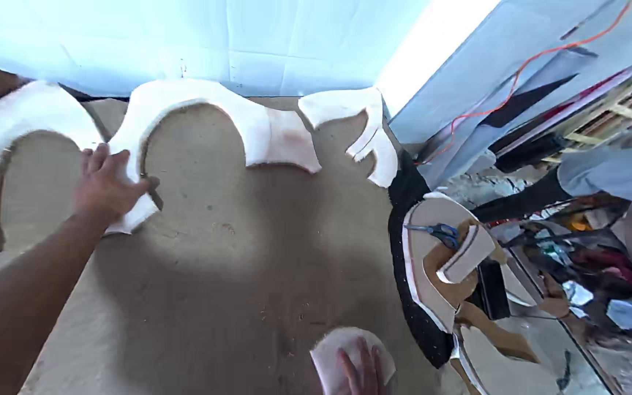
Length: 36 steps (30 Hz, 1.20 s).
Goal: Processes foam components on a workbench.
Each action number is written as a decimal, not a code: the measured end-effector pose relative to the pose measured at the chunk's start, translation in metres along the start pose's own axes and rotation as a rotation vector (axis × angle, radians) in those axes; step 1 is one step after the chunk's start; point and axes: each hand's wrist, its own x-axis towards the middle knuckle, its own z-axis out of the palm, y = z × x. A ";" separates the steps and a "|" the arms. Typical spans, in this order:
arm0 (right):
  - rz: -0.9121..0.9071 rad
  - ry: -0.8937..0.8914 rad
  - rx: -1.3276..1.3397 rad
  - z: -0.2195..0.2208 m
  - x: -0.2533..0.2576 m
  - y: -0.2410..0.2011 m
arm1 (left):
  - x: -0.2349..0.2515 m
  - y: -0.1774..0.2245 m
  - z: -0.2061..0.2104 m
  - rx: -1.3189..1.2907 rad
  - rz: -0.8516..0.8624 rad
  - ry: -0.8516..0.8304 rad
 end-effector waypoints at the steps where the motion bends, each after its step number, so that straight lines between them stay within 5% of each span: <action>1: 0.002 0.054 0.010 0.001 0.019 -0.006 | 0.001 -0.001 0.000 -0.006 -0.007 0.004; 10: 0.004 0.406 0.089 -0.006 0.208 -0.031 | 0.002 -0.009 0.006 0.021 -0.020 0.038; 21: 0.102 0.236 0.243 -0.012 0.276 -0.018 | 0.005 -0.009 0.009 0.047 -0.052 0.009; 27: 0.225 0.303 1.003 -0.026 0.309 -0.101 | 0.006 -0.009 0.010 0.021 -0.034 0.006; 33: 0.137 0.430 1.281 -0.044 0.380 -0.160 | 0.005 -0.010 0.011 0.010 -0.044 0.011; 36: -0.020 0.523 1.192 -0.064 0.413 -0.194 | 0.005 -0.012 0.010 0.013 -0.049 0.010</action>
